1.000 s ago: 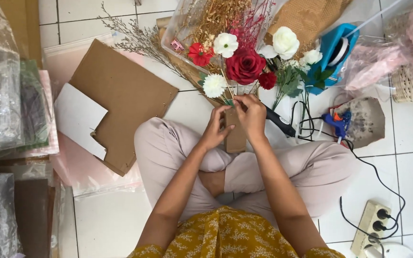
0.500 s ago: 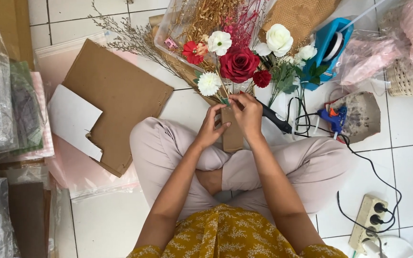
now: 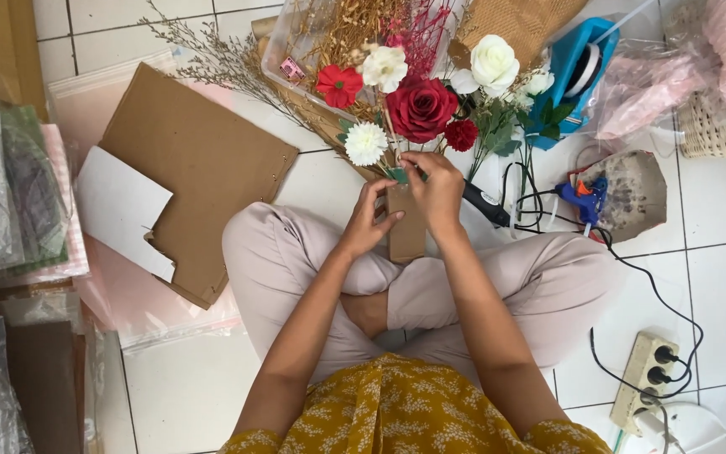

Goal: The person sits on the floor and arranges dried flowers and artificial blooms into a bouquet. They select stems from a plastic container, use pliers to trim the stems, and bundle them together with a green floral tape.

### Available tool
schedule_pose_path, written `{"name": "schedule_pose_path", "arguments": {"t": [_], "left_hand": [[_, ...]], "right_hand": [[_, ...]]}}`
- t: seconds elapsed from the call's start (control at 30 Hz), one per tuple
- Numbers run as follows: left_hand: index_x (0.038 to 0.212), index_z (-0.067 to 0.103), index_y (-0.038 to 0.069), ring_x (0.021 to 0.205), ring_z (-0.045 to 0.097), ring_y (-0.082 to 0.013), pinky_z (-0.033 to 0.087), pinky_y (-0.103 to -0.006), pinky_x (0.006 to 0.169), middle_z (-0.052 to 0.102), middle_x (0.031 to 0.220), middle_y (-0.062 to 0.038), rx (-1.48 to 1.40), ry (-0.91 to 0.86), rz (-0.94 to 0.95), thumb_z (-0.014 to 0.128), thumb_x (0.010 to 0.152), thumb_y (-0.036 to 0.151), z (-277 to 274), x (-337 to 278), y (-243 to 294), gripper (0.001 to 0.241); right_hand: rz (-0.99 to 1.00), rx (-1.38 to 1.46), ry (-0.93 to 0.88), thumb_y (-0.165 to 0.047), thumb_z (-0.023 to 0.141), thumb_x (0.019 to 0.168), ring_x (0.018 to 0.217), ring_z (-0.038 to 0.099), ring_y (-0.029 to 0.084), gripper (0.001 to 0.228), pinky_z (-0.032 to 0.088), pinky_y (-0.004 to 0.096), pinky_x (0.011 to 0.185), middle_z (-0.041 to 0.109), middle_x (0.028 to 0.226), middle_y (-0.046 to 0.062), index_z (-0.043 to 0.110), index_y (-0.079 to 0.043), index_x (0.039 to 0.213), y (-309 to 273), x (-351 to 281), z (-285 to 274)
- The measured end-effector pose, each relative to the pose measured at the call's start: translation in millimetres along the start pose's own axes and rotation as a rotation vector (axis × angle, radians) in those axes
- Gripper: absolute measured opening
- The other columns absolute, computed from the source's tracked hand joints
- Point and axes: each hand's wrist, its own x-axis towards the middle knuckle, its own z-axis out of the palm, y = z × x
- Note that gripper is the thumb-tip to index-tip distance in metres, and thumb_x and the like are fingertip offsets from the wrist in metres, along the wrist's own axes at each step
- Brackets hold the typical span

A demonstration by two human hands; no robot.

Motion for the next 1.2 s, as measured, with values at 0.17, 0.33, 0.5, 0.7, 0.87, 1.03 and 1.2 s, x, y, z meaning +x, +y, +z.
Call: {"name": "schedule_pose_path", "arguments": {"t": [0.17,0.33,0.5,0.7,0.87,1.03,1.2], "left_hand": [[0.136,0.05,0.012,0.133,0.047,-0.0498,0.041,-0.0748,0.102,0.046,0.137,-0.017,0.007,-0.001,0.014,0.076,0.09,0.0,-1,0,3,0.055],[0.136,0.05,0.013,0.133,0.047,-0.0488,0.041,-0.074,0.103,0.046,0.136,-0.015,0.016,-0.009,0.016,0.075,0.091,0.002,-4,1,0,0.053],[0.136,0.05,0.012,0.133,0.048,-0.0492,0.042,-0.074,0.102,0.046,0.135,-0.016,0.011,-0.004,0.021,0.076,0.09,0.001,-4,1,0,0.054],[0.136,0.05,0.013,0.132,0.048,-0.0486,0.042,-0.073,0.102,0.045,0.134,-0.016,0.018,-0.01,0.03,0.076,0.09,0.001,-3,0,0,0.054],[0.137,0.05,0.013,0.132,0.049,-0.0483,0.043,-0.0729,0.102,0.045,0.133,-0.016,0.016,-0.012,0.035,0.075,0.091,0.001,-1,-1,3,0.054],[0.138,0.05,0.014,0.132,0.047,-0.0491,0.041,-0.0735,0.104,0.044,0.134,-0.018,0.022,-0.021,0.015,0.075,0.091,0.002,0,-2,4,0.055],[0.137,0.049,0.013,0.131,0.048,-0.0505,0.042,-0.0739,0.103,0.045,0.132,-0.019,0.051,-0.024,0.021,0.075,0.091,0.002,0,-2,9,0.054]], "right_hand": [[0.084,0.061,-0.08,-0.003,0.081,0.09,0.079,0.074,0.028,0.012,0.057,0.034,0.074,0.078,0.087,0.006,0.081,-0.013,0.097,-5,8,-11],[0.132,0.07,-0.13,-0.004,0.081,0.088,0.068,0.072,0.026,0.013,0.055,0.034,0.065,0.078,0.084,0.006,0.081,-0.013,0.096,-3,8,-10],[0.16,0.026,-0.174,-0.005,0.082,0.085,0.061,0.071,0.025,0.013,0.054,0.033,0.06,0.078,0.081,0.008,0.082,-0.014,0.095,0,6,-8],[0.168,-0.022,-0.191,-0.006,0.081,0.085,0.069,0.073,0.03,0.014,0.057,0.038,0.064,0.078,0.083,0.008,0.082,-0.015,0.097,-5,7,-8],[0.194,-0.082,-0.212,-0.008,0.081,0.085,0.075,0.074,0.033,0.012,0.058,0.042,0.067,0.078,0.083,0.008,0.082,-0.015,0.095,-7,4,-10],[0.25,-0.191,-0.242,-0.013,0.081,0.084,0.079,0.074,0.034,0.012,0.059,0.047,0.071,0.078,0.084,0.004,0.081,-0.019,0.094,1,-7,-6],[0.294,-0.206,-0.214,-0.017,0.079,0.083,0.085,0.074,0.032,0.013,0.06,0.049,0.074,0.077,0.086,0.001,0.08,-0.026,0.093,6,-9,0]]}}
